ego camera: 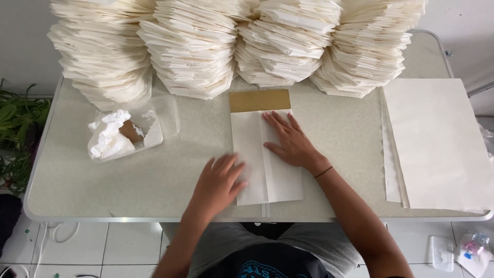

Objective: Folding paper sheets around a template and inserting reinforcement pieces to assemble paper bags.

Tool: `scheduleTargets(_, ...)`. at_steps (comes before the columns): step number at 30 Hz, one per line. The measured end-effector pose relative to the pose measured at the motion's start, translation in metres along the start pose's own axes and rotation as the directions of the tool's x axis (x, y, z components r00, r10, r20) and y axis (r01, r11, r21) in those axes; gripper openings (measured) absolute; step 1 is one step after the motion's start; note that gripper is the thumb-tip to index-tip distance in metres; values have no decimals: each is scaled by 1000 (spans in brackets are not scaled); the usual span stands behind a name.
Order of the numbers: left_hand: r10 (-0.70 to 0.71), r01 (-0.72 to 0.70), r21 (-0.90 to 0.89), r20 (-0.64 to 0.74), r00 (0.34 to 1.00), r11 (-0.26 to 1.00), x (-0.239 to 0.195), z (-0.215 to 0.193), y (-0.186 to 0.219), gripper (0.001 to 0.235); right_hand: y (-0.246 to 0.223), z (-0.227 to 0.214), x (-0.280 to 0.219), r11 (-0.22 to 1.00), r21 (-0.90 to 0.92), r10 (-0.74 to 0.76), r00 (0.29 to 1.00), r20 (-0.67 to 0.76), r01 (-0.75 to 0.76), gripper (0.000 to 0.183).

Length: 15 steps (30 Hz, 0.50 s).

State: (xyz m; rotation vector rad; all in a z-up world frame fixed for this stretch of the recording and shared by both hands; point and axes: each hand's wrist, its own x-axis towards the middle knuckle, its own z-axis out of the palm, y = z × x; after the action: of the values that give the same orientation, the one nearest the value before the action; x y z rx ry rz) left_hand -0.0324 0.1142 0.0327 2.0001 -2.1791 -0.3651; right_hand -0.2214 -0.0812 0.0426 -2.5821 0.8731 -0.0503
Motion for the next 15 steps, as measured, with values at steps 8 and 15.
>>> scheduleTargets(8,-214,178,-141,-832,512,974,-205,194,-26,58,8,5,2,996,-25,-85,996,-3,85,78)
scheduleTargets(15,-553,48,-557,830,76,-829,-345,388,-98,69,8,7,-2,990,41,-130,990,-58,133,75)
